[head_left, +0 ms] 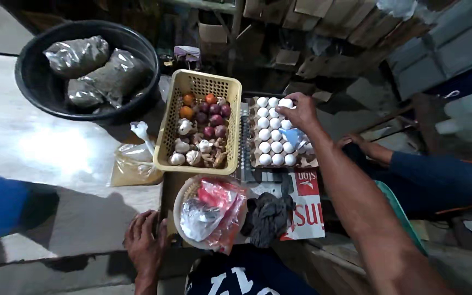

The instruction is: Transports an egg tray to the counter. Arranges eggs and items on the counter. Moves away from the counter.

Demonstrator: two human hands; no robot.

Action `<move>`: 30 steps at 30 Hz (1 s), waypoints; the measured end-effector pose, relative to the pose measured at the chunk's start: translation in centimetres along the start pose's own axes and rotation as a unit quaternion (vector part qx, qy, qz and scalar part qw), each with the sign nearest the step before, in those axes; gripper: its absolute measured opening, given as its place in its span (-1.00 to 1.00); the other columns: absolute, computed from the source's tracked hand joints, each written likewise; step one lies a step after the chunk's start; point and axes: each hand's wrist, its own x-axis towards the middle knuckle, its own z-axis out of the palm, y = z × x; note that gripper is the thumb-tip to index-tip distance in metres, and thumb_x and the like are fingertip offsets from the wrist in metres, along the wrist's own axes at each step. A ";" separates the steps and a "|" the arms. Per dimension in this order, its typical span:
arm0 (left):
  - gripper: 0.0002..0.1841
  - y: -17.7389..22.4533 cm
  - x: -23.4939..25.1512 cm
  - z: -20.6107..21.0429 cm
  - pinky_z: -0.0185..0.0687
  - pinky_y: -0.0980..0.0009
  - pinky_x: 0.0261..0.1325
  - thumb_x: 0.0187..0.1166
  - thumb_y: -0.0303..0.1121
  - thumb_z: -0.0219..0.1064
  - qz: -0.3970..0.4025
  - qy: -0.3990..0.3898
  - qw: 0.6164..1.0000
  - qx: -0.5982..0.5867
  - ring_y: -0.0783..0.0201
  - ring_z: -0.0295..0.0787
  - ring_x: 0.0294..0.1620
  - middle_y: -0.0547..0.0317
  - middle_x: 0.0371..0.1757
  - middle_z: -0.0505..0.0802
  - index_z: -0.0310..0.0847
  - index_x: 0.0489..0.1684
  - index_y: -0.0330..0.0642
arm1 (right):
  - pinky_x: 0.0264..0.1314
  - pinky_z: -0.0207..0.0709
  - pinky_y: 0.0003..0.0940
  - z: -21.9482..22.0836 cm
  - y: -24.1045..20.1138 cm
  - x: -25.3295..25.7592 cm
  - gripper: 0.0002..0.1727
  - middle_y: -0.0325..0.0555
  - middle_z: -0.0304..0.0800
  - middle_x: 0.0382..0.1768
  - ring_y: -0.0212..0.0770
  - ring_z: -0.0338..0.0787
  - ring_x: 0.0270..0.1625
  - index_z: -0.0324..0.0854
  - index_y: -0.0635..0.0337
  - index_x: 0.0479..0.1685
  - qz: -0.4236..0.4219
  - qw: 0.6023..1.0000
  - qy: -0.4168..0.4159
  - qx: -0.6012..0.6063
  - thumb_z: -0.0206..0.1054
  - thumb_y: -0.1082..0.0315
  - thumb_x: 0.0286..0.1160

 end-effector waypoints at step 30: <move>-0.50 1.7 0.8 0.4 0.19 -0.28 0.63 0.63 -0.07 0.28 -0.042 -0.019 0.995 0.094 -0.40 0.49 0.54 -0.37 0.41 0.69 0.65 0.30 -0.32 | 0.39 0.55 0.25 1.2 9.7 7.3 -0.31 0.27 0.66 0.32 0.22 0.70 0.33 0.63 0.07 0.47 -0.125 0.972 -0.142 -0.139 0.66 0.05 0.30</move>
